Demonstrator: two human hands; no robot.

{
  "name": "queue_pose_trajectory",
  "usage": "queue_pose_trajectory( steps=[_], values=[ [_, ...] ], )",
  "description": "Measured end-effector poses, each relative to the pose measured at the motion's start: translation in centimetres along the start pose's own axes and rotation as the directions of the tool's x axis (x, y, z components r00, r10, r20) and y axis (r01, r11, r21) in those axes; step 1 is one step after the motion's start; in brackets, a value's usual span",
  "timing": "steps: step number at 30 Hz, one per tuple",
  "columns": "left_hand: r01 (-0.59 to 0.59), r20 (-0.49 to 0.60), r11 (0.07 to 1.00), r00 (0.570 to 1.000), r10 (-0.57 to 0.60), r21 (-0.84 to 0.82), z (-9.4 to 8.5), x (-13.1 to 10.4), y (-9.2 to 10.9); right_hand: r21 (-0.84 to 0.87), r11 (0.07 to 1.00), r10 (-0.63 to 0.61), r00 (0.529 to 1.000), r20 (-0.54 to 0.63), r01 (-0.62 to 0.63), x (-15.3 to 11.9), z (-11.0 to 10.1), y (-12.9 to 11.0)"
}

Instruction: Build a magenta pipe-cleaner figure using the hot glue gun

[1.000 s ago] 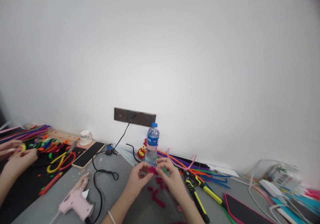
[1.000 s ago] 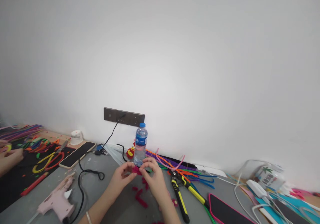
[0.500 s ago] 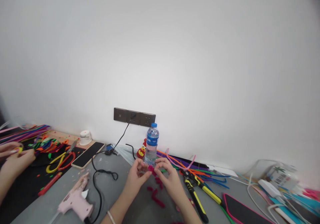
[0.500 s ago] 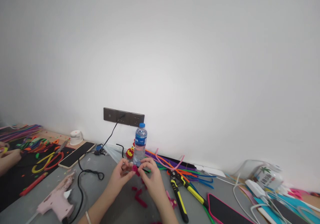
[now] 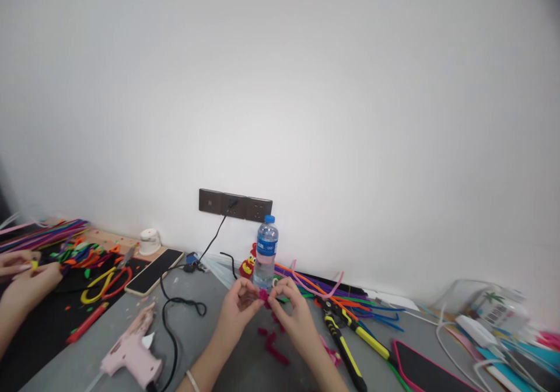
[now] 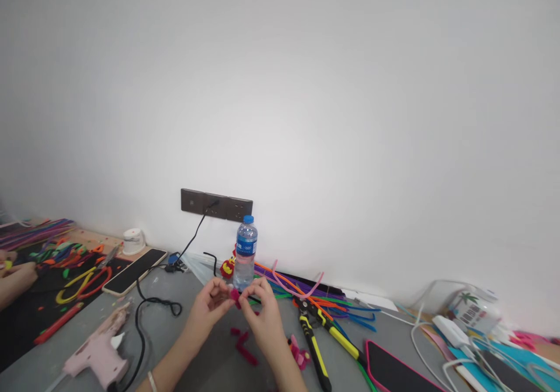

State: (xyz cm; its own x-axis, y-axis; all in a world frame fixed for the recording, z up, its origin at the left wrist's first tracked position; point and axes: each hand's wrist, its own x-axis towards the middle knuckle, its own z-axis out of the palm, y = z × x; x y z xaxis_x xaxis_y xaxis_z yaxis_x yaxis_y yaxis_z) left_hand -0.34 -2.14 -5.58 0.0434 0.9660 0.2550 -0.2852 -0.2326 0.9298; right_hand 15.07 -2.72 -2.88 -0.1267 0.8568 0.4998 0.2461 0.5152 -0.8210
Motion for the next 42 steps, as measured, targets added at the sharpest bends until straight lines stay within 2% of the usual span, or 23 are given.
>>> queue_pose_trajectory(
  steps=[10,15,20,24,30,35,42],
  values=[
    [-0.022,0.021,0.999,1.000,0.023,-0.046,-0.1,-0.1,-0.5,-0.084,0.993,-0.093,0.993,-0.073,0.087,-0.3,0.8,0.2],
    [-0.014,0.019,0.999,1.000,0.015,-0.038,0.1,-0.1,-0.1,-0.141,0.982,-0.142,0.985,-0.096,0.128,-0.3,0.8,0.3],
    [-0.038,0.018,0.999,0.999,0.039,-0.036,0.4,-0.4,0.2,-0.276,0.948,-0.179,0.982,-0.058,0.156,-0.5,0.7,0.3],
    [-0.038,0.015,0.999,0.999,0.039,-0.034,0.2,-0.5,0.0,-0.387,0.894,-0.253,0.967,-0.026,0.223,-0.7,0.6,0.4],
    [-0.043,0.002,0.999,0.999,0.043,0.007,0.1,-0.3,-0.3,-0.449,0.845,-0.326,0.945,0.002,0.292,-0.7,0.6,0.6],
    [-0.063,-0.006,0.998,0.998,0.063,-0.004,0.0,-0.2,-0.3,-0.436,0.838,-0.353,0.935,0.027,0.329,-0.7,0.7,0.6],
    [-0.024,-0.041,0.995,0.999,0.020,-0.096,0.0,-0.2,0.1,-0.171,0.949,-0.284,0.953,-0.104,0.264,-0.4,-0.5,-0.3]
  ],
)
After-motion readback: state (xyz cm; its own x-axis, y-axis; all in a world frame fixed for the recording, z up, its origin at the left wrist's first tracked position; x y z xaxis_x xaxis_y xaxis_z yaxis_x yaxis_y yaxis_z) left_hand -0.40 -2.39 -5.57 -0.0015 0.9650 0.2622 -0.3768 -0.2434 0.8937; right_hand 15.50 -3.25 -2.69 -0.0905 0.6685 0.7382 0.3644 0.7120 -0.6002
